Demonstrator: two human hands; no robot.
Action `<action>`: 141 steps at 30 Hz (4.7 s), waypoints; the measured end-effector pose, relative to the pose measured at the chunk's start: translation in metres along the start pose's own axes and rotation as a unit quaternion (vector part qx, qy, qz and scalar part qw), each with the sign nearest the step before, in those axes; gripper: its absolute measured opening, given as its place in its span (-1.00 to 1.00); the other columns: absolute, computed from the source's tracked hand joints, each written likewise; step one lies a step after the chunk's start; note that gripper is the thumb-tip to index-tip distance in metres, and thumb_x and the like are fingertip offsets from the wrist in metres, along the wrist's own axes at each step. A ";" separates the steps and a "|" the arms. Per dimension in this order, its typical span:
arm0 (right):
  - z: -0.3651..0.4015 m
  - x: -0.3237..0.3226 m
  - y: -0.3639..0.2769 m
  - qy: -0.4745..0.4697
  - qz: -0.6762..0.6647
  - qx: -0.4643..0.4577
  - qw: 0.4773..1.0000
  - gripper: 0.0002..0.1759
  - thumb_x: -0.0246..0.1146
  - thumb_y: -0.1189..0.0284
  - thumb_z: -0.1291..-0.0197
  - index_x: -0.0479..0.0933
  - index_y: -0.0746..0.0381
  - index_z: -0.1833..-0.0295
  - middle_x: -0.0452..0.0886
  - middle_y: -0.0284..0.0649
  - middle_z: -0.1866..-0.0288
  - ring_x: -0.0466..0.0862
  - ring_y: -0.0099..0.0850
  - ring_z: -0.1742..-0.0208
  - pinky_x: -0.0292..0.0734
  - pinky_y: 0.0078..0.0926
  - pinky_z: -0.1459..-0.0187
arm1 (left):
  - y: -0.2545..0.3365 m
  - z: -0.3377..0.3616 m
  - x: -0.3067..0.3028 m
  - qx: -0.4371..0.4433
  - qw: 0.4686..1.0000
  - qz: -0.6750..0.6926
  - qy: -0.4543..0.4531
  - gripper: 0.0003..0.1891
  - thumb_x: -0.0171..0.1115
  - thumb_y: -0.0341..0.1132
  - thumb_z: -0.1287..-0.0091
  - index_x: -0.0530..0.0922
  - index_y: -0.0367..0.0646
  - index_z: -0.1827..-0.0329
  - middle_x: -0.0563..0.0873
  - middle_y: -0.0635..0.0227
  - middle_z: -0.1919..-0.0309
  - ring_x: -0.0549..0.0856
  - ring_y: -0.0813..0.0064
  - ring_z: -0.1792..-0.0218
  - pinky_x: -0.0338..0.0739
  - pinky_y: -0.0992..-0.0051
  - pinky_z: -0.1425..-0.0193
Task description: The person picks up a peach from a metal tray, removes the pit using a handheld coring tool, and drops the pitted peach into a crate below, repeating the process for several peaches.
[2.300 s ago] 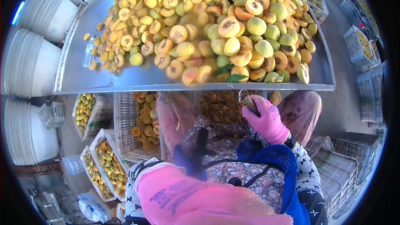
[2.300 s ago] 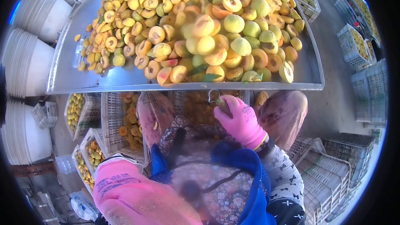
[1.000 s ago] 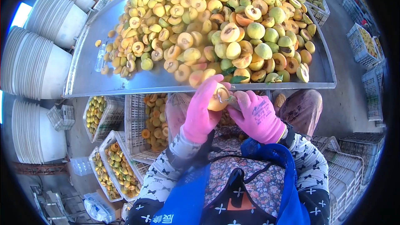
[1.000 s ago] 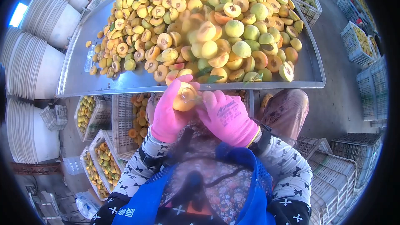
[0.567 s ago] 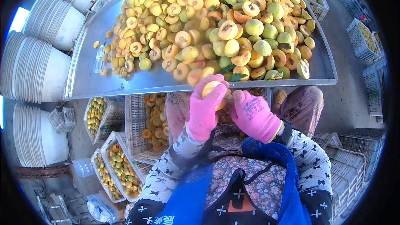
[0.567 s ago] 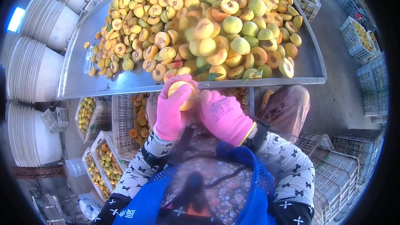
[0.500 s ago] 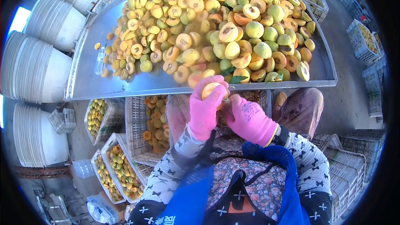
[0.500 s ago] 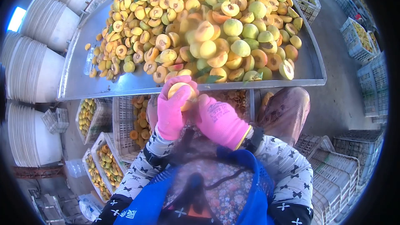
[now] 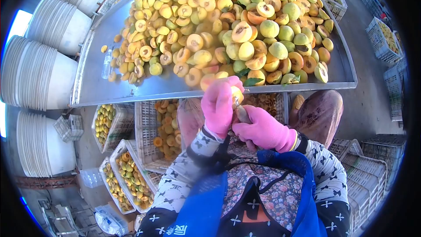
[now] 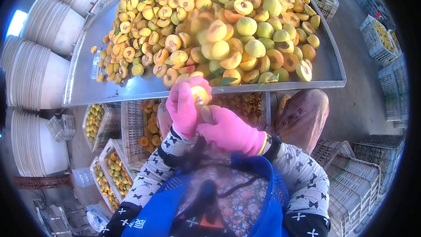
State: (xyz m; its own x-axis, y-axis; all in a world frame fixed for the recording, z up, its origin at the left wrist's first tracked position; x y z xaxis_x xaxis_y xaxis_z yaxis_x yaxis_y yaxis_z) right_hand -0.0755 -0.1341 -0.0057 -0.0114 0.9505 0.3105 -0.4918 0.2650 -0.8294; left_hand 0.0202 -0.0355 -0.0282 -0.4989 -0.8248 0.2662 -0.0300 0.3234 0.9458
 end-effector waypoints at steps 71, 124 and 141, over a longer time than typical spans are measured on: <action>0.022 -0.016 -0.006 0.016 0.201 -0.255 0.946 -0.84 0.34 0.57 -0.20 0.62 0.26 0.09 0.66 -0.32 0.36 0.64 -0.48 0.42 0.52 -0.52 0.32 | 0.044 0.015 -0.020 -0.133 0.975 0.075 -0.163 -0.65 0.31 -0.21 -0.42 0.62 -0.29 -0.10 0.73 0.24 0.08 0.70 0.41 0.00 0.55 0.39 -0.21; 0.029 -0.012 -0.007 0.391 0.547 -0.423 0.607 -0.37 0.42 0.50 0.08 0.54 0.11 -0.23 0.61 -0.30 0.16 0.64 -0.26 0.16 0.49 -0.26 0.09 | 0.048 0.010 -0.005 0.003 0.946 -0.276 -0.168 -0.70 0.38 -0.31 -0.34 0.66 -0.28 -0.05 0.74 0.38 0.22 0.68 0.49 0.13 0.56 0.43 0.02; 0.038 -0.046 0.000 0.370 -0.030 -0.314 0.874 -0.57 0.30 0.68 -0.23 0.49 0.36 -0.23 0.58 -0.42 0.21 0.54 -0.68 0.25 0.48 -0.73 0.16 | 0.137 0.032 0.034 0.165 0.867 0.023 -0.470 -0.67 0.25 -0.16 -0.38 0.64 -0.19 -0.07 0.77 0.31 0.13 0.74 0.30 0.10 0.64 0.34 0.06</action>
State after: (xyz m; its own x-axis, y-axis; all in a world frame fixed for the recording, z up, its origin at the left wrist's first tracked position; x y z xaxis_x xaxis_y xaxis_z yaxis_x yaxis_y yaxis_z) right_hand -0.1079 -0.1845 -0.0023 0.6780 0.7151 0.1698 0.1055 0.1340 -0.9854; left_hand -0.0284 -0.0049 0.1045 -0.9868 -0.1144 -0.1142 -0.1600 0.5894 0.7918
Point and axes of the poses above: each hand's wrist, its own z-axis away from the middle knuckle, its own x-axis out of the palm, y = z × x, the point moved 3 cm from there along -z, towards the middle knuckle
